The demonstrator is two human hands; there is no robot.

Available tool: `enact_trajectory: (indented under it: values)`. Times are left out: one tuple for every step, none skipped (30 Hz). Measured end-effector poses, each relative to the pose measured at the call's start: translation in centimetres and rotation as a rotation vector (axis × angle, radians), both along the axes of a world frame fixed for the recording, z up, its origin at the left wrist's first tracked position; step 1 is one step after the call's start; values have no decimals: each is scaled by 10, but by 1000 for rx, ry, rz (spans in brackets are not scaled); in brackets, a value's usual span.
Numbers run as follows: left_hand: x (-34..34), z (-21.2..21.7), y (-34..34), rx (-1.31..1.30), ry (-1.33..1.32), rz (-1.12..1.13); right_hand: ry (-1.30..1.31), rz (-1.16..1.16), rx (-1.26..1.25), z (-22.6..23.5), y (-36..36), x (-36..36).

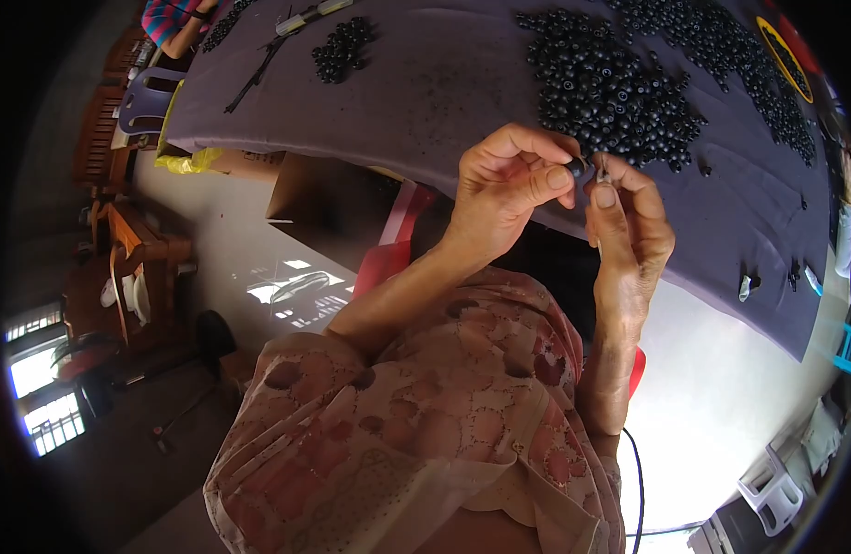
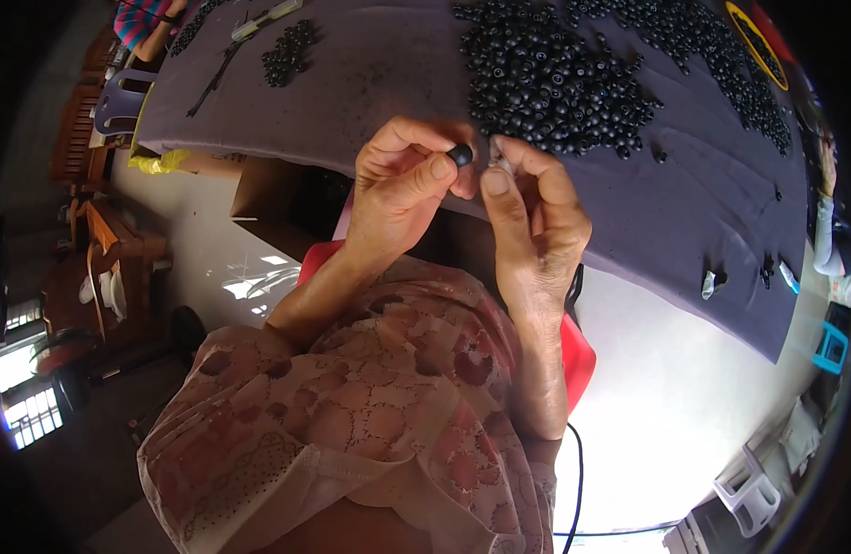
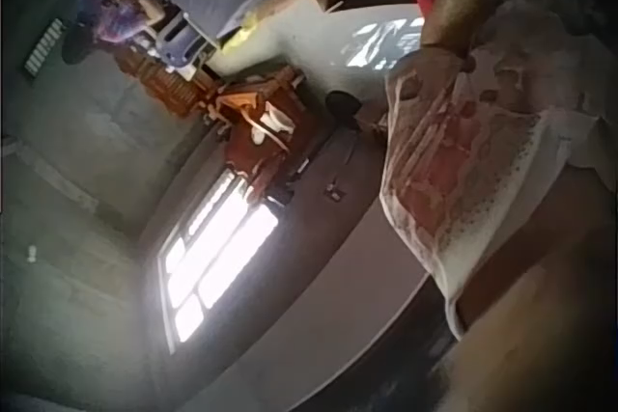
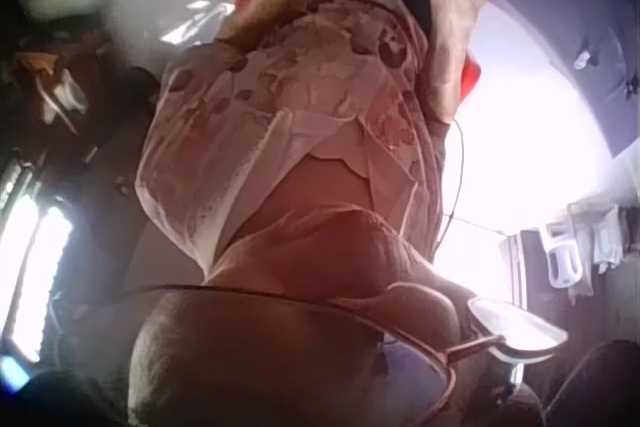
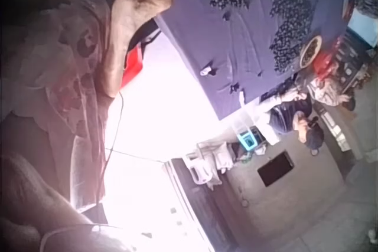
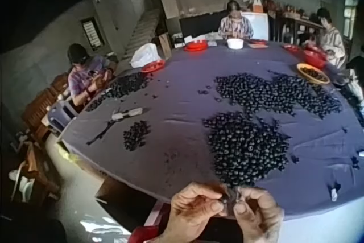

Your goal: The person picks up small black plastic parts from the table one at a time and trims them using a small blade.

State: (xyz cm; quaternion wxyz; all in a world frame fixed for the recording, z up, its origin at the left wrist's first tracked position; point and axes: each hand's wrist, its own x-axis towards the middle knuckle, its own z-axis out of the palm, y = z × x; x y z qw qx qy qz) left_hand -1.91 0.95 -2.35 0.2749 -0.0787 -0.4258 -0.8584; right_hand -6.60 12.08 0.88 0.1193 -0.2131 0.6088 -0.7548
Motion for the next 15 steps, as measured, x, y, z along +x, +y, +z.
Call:
enact_trajectory:
  values:
    - [1,0,1,-8,-6,9,-2,0,1,5,-2,0]
    - [1,0,2,-17,-12,18,-47,56,-13,10,-4,-1]
    - [1,0,2,-16,-11,16,-90,110,-27,15,-6,-2]
    - [0,-1,0,-35,2,11,-188,147,-53,17,-7,-4]
    - [0,-1,0,-53,15,7,-187,146,-52,17,-7,-5]
    - [1,-1,-1,-54,14,10,-219,168,-62,16,-7,-6]
    - [3,-1,-1,-9,7,-27,-251,190,-72,15,-7,-6]
    - [4,-1,-2,36,0,-65,-251,193,-72,14,-7,-5]
    - [5,-1,-2,37,0,-62,-226,189,-77,13,-6,-4]
    - [6,-1,-3,49,-7,-79,-202,184,-82,12,-6,-3]
    - [6,0,-3,62,-14,-96,-202,185,-80,11,-5,-2]
    - [6,1,-2,62,-12,-95,-220,179,-71,11,-5,-3]
    - [7,3,0,159,-29,-105,-238,172,-61,10,-5,-3]
    - [7,4,1,256,-47,-116,-236,173,-61,9,-4,-4]
    - [6,3,1,257,-44,-114,-256,175,-71,8,-4,-4]
